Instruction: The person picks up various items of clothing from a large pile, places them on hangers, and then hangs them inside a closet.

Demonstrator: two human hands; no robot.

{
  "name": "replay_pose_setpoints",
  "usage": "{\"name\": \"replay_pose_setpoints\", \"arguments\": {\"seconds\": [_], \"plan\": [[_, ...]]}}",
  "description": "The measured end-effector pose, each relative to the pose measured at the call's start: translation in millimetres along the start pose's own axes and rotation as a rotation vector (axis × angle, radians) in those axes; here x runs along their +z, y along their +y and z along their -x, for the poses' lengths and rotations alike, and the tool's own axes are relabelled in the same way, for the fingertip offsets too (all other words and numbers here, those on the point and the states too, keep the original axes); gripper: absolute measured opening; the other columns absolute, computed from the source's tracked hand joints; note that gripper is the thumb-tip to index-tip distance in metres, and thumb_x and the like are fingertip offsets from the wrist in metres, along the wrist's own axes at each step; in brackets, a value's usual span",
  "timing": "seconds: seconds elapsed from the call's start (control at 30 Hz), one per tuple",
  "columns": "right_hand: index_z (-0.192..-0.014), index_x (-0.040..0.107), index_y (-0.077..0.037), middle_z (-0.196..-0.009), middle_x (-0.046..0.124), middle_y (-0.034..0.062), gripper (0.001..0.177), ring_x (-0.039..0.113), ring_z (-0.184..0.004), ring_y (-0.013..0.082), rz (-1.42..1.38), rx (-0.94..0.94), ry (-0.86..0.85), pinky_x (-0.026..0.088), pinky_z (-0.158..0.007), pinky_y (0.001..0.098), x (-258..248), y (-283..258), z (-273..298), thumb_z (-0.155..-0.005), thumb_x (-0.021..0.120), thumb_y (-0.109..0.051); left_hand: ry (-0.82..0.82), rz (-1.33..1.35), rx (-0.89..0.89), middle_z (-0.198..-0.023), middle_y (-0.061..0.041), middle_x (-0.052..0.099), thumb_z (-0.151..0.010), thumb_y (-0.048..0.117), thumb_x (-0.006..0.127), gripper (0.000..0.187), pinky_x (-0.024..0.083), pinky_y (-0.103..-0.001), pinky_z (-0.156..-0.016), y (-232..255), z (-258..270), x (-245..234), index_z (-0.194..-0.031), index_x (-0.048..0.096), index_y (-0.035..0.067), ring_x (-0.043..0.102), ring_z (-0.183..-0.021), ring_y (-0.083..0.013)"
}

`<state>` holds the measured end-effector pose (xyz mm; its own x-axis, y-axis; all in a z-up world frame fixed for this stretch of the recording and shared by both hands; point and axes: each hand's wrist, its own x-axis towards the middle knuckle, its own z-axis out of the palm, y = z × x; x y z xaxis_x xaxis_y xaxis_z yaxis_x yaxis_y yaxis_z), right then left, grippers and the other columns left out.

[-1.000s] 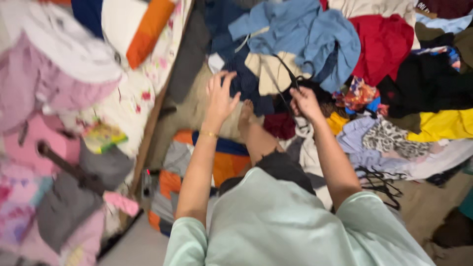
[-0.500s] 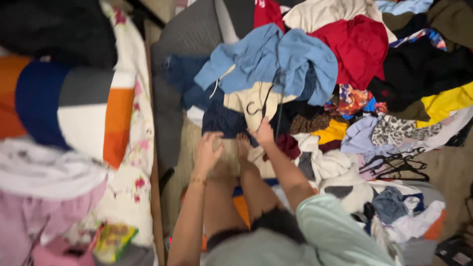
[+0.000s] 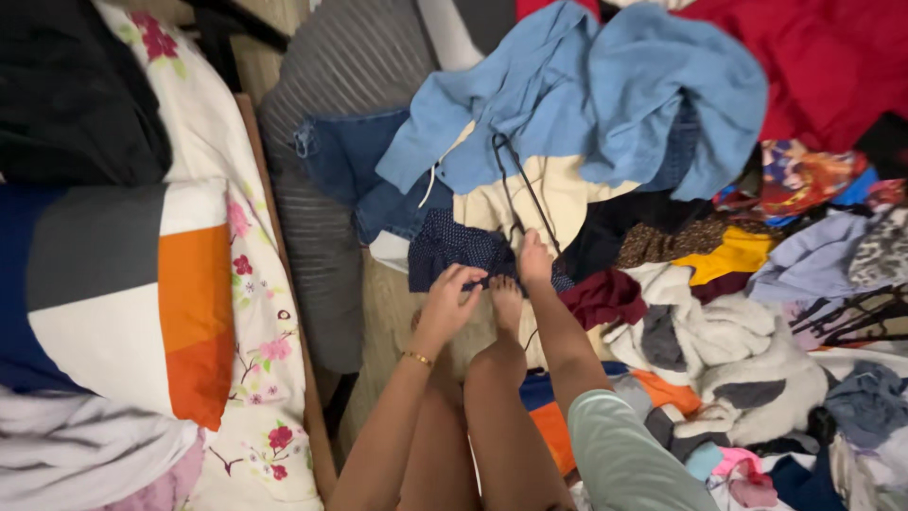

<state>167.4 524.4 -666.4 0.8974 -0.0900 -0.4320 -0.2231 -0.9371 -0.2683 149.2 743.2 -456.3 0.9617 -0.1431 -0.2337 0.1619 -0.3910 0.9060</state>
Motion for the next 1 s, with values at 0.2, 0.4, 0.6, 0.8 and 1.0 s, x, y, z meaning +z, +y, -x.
{"name": "replay_pose_setpoints", "arguments": {"seconds": [0.2, 0.4, 0.6, 0.8, 1.0], "plan": [[-0.111, 0.055, 0.0, -0.085, 0.07, 0.0285, 0.027, 0.067, -0.081, 0.0491, -0.225, 0.166, 0.048, 0.051, -0.073, 0.0568, 0.7, -11.2, 14.0, -0.085, 0.059, -0.007, -0.036, 0.1, -0.186, -0.109, -0.01, 0.068, -0.089, 0.007, 0.067, 0.024, 0.055, -0.036, -0.089, -24.6, 34.7, -19.5, -0.114, 0.068, 0.007, 0.07, -0.098, -0.0265], [-0.089, 0.054, -0.005, -0.075, 0.054, 0.002, 0.01, 0.048, -0.066, 0.011, -1.017, -0.011, 0.174, 0.041, -0.057, 0.0301, -81.5, -79.5, 95.5, -0.097, 0.049, -0.001, -0.128, -0.102, -0.138, -0.129, -0.018, 0.054, -0.074, 0.013, 0.082, 0.076, 0.046, -0.046, -0.101, 33.0, 55.0, -67.8, -0.141, 0.048, 0.013, 0.053, -0.12, -0.0374], [-0.092, 0.049, -0.011, -0.083, 0.044, -0.0053, 0.012, 0.041, -0.076, 0.0051, -1.238, -0.087, 0.049, 0.035, -0.066, 0.0206, -218.3, -141.7, 235.1, -0.097, 0.052, -0.001, 0.027, -0.309, 0.074, -0.138, -0.017, 0.056, -0.07, 0.002, 0.076, 0.079, 0.045, -0.044, -0.111, 103.4, 68.7, -93.1, -0.145, 0.05, 0.012, 0.053, -0.129, -0.0358], [-0.099, 0.052, -0.013, -0.101, 0.056, -0.0045, 0.008, 0.053, -0.093, 0.0042, -1.368, -0.318, 0.107, 0.046, -0.084, 0.0228, -329.0, -166.7, 317.4, -0.095, 0.051, -0.006, -0.016, 0.018, 0.275, -0.132, -0.015, 0.068, -0.075, -0.005, 0.07, 0.065, 0.049, -0.039, -0.113, 156.7, 105.9, -111.7, -0.138, 0.061, 0.011, 0.063, -0.129, -0.0309], [-0.101, 0.04, -0.017, -0.092, 0.047, -0.0019, 0.029, 0.046, -0.083, 0.0081, -1.639, -0.631, 0.322, 0.04, -0.079, 0.0241, -493.5, -183.7, 328.6, -0.095, 0.064, -0.003, 0.098, -0.014, 0.089, -0.109, -0.025, 0.073, -0.089, 0.005, 0.067, 0.025, 0.055, -0.041, -0.091, 225.9, 76.1, -148.1, -0.113, 0.073, -0.001, 0.069, -0.108, -0.0381]]}}
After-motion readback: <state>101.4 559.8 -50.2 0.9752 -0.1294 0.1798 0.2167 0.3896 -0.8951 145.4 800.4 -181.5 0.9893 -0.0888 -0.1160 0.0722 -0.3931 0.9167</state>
